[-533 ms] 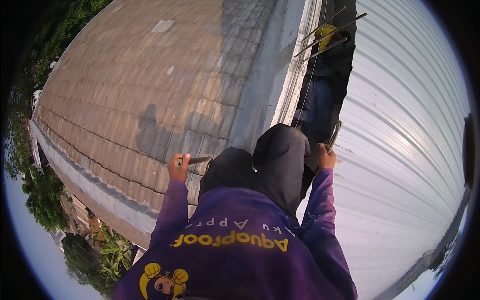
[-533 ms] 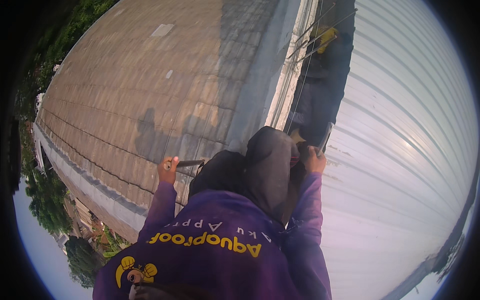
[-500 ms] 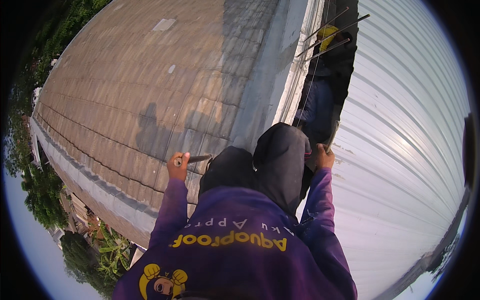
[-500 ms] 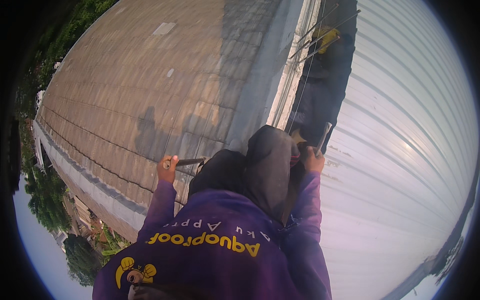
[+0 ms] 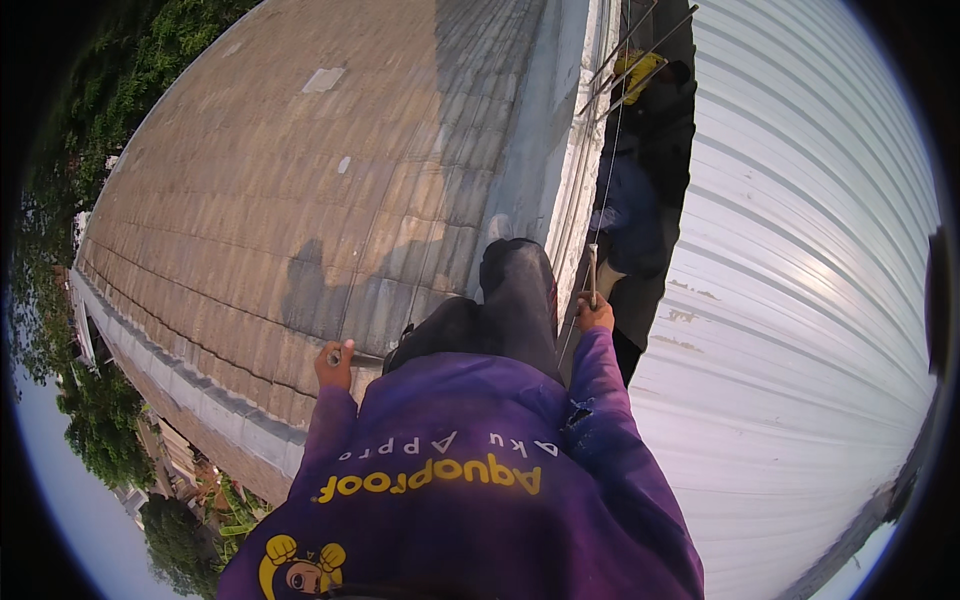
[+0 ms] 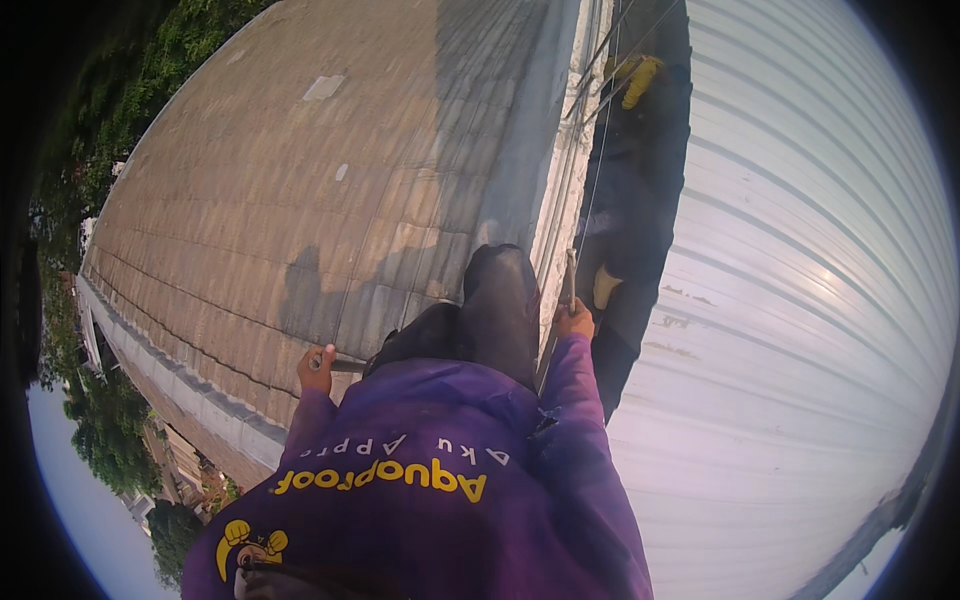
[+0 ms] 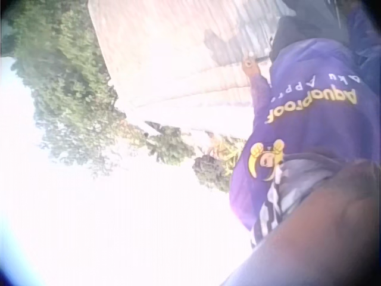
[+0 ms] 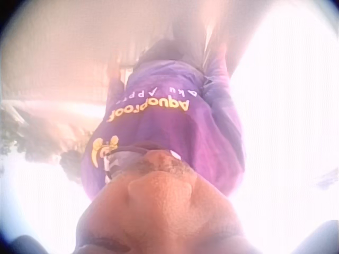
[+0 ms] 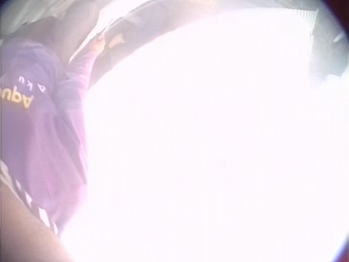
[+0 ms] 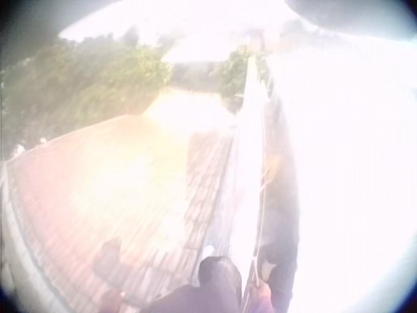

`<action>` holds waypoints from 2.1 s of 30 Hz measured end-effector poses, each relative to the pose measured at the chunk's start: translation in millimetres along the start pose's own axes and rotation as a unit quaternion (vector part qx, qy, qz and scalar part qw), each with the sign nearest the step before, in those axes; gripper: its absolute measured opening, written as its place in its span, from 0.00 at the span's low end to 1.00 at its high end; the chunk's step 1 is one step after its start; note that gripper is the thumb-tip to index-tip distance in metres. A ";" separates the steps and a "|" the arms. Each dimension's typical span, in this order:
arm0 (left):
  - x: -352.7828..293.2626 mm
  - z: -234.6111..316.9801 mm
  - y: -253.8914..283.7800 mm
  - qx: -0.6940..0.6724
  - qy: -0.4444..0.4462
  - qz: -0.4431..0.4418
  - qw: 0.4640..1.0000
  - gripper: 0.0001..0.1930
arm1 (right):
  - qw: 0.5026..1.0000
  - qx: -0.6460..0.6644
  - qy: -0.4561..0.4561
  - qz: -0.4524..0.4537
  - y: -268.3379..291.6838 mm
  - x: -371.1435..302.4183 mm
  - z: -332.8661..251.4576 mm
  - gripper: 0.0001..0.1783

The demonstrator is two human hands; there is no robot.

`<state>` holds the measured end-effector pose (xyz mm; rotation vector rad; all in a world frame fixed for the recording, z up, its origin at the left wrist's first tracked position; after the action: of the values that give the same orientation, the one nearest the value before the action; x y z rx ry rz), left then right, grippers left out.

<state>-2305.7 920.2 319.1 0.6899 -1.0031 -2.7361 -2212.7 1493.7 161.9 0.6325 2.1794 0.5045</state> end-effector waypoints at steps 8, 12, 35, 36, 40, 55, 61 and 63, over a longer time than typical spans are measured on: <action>51.9 -27.3 -11.1 0.000 -0.051 0.104 0.993 0.19 | 0.985 -0.159 0.009 0.071 -31.8 21.6 25.7 0.11; 97.0 -0.5 -32.1 -0.003 -0.043 0.140 0.989 0.18 | 0.988 -0.155 -0.011 0.023 -53.0 51.8 12.3 0.11; 440.4 228.3 -104.0 -0.281 0.018 0.111 0.953 0.22 | 0.953 -0.214 -0.059 0.207 -136.8 195.9 -69.6 0.15; 460.3 235.4 -117.9 -0.243 0.016 0.106 0.964 0.22 | 0.952 -0.209 -0.066 0.212 -139.2 197.7 -72.2 0.14; 548.8 238.8 -207.7 -0.069 0.003 0.038 0.997 0.24 | 0.932 -0.183 -0.078 0.302 -149.8 208.2 -79.3 0.10; 714.0 292.1 -326.8 0.185 -0.102 -0.182 0.960 0.28 | 0.921 -0.159 -0.146 0.325 -154.1 204.3 -105.9 0.13; 691.2 346.0 -375.5 0.215 -0.183 -0.226 0.932 0.28 | 0.872 0.052 -0.228 0.430 -175.4 124.8 -137.4 0.13; 682.9 361.9 -392.4 0.204 -0.210 -0.245 0.924 0.28 | 0.784 0.208 -0.388 0.438 -198.0 84.3 -136.6 0.12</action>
<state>-3070.7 1232.8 57.4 0.4519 -1.7403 -3.2250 -2420.6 1365.9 88.2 1.7675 1.0916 0.1304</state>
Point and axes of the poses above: each hand's wrist, its own x-axis towards the middle knuckle, its own y-axis out of the back of the hand, z = x × y, the point moved 3 cm from there along x, towards the middle knuckle, and after that the axes turned 3 degrees about y, right-handed, at the moved point
